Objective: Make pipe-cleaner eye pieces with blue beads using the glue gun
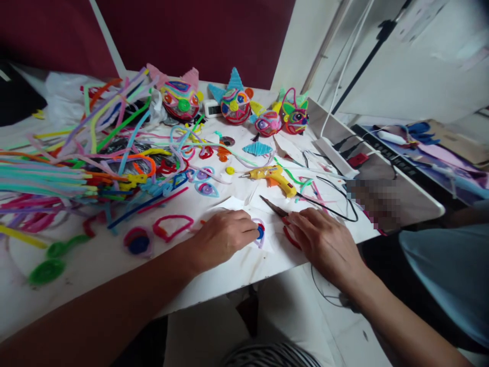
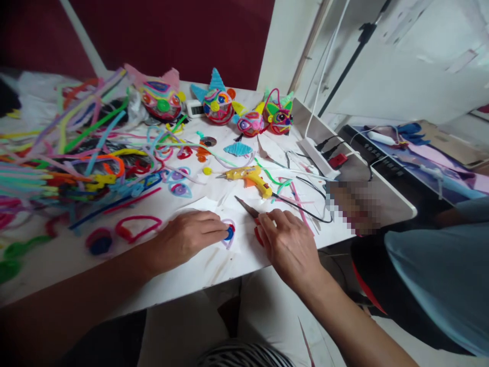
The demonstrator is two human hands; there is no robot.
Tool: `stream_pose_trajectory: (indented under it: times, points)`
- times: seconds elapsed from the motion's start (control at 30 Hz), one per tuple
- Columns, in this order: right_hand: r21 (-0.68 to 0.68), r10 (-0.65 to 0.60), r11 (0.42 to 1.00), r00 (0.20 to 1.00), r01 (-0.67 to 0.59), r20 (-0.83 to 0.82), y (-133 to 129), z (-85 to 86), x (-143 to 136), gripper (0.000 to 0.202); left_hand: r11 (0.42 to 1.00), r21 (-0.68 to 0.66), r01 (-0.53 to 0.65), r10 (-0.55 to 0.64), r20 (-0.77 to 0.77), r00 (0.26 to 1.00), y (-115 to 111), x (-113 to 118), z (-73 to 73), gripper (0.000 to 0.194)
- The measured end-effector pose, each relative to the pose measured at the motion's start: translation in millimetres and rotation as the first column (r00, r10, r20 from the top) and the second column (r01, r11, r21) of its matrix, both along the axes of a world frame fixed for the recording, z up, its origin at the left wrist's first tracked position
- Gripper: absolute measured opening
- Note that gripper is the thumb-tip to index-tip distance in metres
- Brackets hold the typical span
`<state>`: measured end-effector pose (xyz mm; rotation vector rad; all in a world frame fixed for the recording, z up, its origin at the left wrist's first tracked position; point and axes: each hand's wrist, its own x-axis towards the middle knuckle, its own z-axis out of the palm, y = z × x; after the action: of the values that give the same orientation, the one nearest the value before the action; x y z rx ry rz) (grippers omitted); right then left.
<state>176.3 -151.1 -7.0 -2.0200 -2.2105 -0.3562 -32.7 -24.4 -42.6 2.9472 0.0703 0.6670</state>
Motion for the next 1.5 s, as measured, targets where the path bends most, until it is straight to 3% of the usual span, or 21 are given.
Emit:
stream_pose_trajectory:
  times: [0.1,0.17,0.33,0.63,0.93,1.13,1.3,1.5]
  points:
    - [0.07,0.151,0.988,0.945,-0.137,-0.29,-7,-10.4,-13,0.025,1.0,-0.002,-0.002,0.002,0.001,1.0,0,0,0.1,0.025]
    - [0.052,0.181,0.983,0.913,-0.174,-0.366,-10,-19.4,-23,0.028,1.0,0.0,-0.006,0.006,-0.001,1.0,0,1,0.8,0.025]
    - [0.023,0.137,0.99,0.932,-0.138,-0.336,-9,-34.7,-36,0.031,1.0,0.026,-0.013,0.012,0.012,1.0,0,1,2.7,0.027]
    - [0.047,0.166,0.986,0.924,-0.16,-0.344,-9,-42.1,-32,0.03,0.998,0.044,-0.038,0.031,0.144,0.989,0,3,-5.4,0.024]
    - [0.137,0.299,0.953,0.912,-0.271,-0.281,-4,-36.2,-33,0.029,0.998,0.019,-0.052,0.049,0.136,0.99,-1,3,-1.9,0.023]
    - [0.177,0.324,0.941,0.913,-0.287,-0.246,-1,-36.6,-34,0.022,0.999,0.006,-0.052,0.05,0.137,0.989,0,3,-0.2,0.022]
    - [0.184,0.322,0.94,0.922,-0.286,-0.214,1,-36.0,-34,0.022,0.992,-0.121,-0.024,0.042,0.148,0.988,3,3,-7.0,0.019]
    - [0.164,0.312,0.945,0.932,-0.284,-0.185,1,-38.0,-35,0.022,0.94,-0.33,-0.087,0.137,0.13,0.982,5,-1,-7.1,0.012]
